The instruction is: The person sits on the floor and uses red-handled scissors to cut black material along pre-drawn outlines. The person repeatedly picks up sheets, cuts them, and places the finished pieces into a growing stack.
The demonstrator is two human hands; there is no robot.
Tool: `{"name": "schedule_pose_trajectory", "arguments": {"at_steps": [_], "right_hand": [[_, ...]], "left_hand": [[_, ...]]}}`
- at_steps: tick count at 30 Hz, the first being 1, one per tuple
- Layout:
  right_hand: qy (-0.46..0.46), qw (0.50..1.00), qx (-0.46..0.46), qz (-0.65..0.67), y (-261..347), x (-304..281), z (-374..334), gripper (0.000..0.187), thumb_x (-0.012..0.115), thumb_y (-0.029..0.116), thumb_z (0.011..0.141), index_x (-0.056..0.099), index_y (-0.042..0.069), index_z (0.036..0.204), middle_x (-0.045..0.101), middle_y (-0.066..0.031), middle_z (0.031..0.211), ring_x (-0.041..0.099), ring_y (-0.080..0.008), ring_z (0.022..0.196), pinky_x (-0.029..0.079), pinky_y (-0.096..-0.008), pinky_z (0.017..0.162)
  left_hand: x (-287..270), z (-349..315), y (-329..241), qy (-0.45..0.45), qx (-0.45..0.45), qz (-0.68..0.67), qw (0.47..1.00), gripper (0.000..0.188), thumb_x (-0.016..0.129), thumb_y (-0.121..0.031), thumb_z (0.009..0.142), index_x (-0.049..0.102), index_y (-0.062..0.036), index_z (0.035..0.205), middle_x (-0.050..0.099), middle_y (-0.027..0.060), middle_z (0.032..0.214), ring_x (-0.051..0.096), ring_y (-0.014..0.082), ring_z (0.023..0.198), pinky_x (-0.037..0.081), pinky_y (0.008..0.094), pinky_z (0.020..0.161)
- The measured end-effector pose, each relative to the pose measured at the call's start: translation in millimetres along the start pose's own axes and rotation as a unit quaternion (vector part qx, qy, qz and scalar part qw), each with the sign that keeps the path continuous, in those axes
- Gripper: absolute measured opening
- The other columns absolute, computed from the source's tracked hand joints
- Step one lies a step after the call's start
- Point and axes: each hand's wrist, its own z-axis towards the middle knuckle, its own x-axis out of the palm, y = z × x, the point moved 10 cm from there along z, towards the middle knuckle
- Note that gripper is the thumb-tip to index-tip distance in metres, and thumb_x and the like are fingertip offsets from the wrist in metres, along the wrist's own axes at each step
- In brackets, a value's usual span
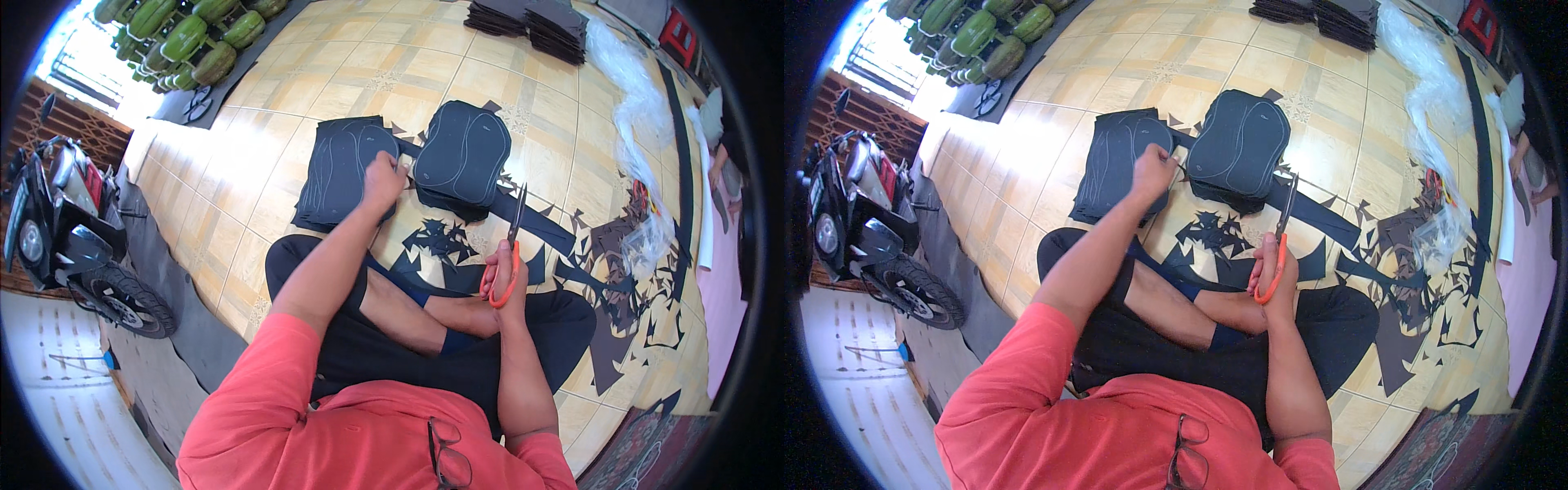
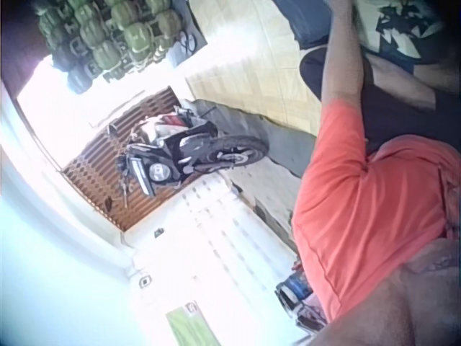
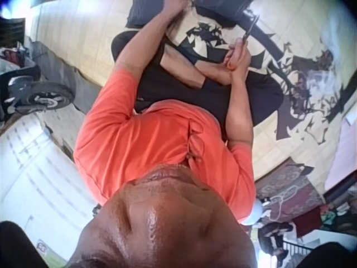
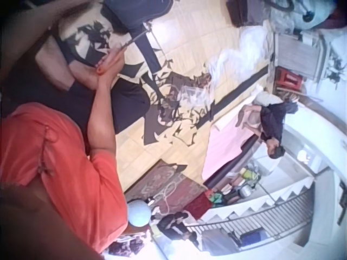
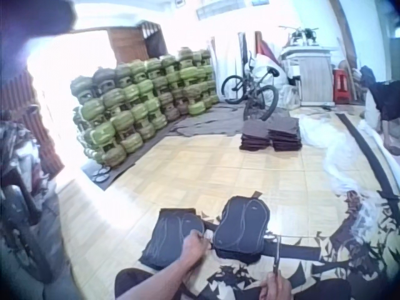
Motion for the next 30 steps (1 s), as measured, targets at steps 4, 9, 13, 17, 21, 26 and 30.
{"name": "schedule_pose_trajectory", "arguments": {"at_steps": [4, 9, 13, 17, 21, 26, 30], "right_hand": [[0.001, 1.000, -0.009, 0.000, -0.7, -4.3, 0.4, 0.060, 0.049, 0.054, 0.097, 0.055, -0.003, 0.080, 0.044, -0.0032, 0.052, 0.045, -0.0109, 0.038, 0.038, -0.0255, 0.033], [0.021, 1.000, 0.005, -0.010, -1.1, 8.4, -0.9, 0.057, 0.051, 0.052, 0.096, 0.055, -0.003, 0.080, 0.044, -0.0028, 0.052, 0.045, -0.0109, 0.038, 0.038, -0.0254, 0.033], [0.013, 1.000, -0.013, -0.019, 2.1, 1.0, -4.2, 0.056, 0.052, 0.051, 0.096, 0.054, -0.003, 0.079, 0.044, -0.0025, 0.052, 0.046, -0.0108, 0.038, 0.038, -0.0253, 0.034], [0.015, 1.000, 0.002, -0.015, -4.2, 4.7, -4.2, 0.056, 0.053, 0.051, 0.096, 0.055, -0.002, 0.080, 0.045, -0.0027, 0.052, 0.046, -0.0109, 0.038, 0.038, -0.0253, 0.034], [0.009, 1.000, -0.010, -0.017, -6.7, -0.7, -1.1, 0.056, 0.052, 0.052, 0.095, 0.054, -0.002, 0.081, 0.044, -0.0032, 0.050, 0.045, -0.0116, 0.036, 0.036, -0.0254, 0.032], [0.033, 0.999, -0.007, -0.038, -4.5, 8.5, -4.4, 0.057, 0.054, 0.053, 0.094, 0.057, -0.003, 0.081, 0.047, -0.0032, 0.053, 0.047, -0.0114, 0.039, 0.039, -0.0255, 0.035], [0.041, 0.998, -0.008, -0.054, -5.9, 12.4, -6.2, 0.056, 0.054, 0.053, 0.094, 0.057, -0.002, 0.081, 0.047, -0.0030, 0.053, 0.047, -0.0112, 0.040, 0.039, -0.0252, 0.036]], "left_hand": [[-37.4, 1.3, 11.8, 0.084, -0.054, 0.328, 0.940, 0.069, 0.078, -0.048, 0.076, 0.060, -0.0001, 0.122, 0.055, 0.0219, 0.126, 0.057, 0.0365, 0.117, 0.050, 0.0448, 0.096], [-47.4, -3.1, 96.4, 0.195, -0.154, 0.392, 0.886, 0.088, 0.084, -0.054, 0.067, 0.055, -0.0025, 0.132, 0.050, 0.0218, 0.136, 0.053, 0.0364, 0.124, 0.050, 0.0437, 0.098], [-76.6, -22.3, 55.9, 0.041, -0.213, 0.378, 0.900, 0.088, 0.086, -0.048, 0.066, 0.052, -0.0040, 0.135, 0.054, 0.0200, 0.133, 0.054, 0.0336, 0.124, 0.050, 0.0419, 0.098], [-94.3, 8.8, 94.8, 0.051, -0.183, 0.247, 0.950, 0.073, 0.082, -0.030, 0.076, 0.050, 0.0040, 0.132, 0.062, 0.0212, 0.120, 0.062, 0.0345, 0.112, 0.052, 0.0417, 0.093], [-97.4, -4.3, 34.9, 0.048, -0.129, -0.261, 0.955, 0.054, 0.068, -0.004, 0.084, 0.044, 0.0117, 0.131, 0.064, 0.0210, 0.111, 0.066, 0.0289, 0.100, 0.056, 0.0372, 0.083], [-127.9, -41.2, -30.7, 0.017, 0.026, -0.505, 0.862, 0.046, 0.060, 0.002, 0.087, 0.043, 0.0087, 0.130, 0.062, 0.0188, 0.115, 0.065, 0.0255, 0.101, 0.055, 0.0366, 0.086], [-132.2, -66.5, -44.9, -0.018, 0.060, -0.560, 0.826, 0.045, 0.056, 0.005, 0.088, 0.043, 0.0038, 0.131, 0.060, 0.0169, 0.118, 0.062, 0.0248, 0.105, 0.053, 0.0362, 0.090]]}}
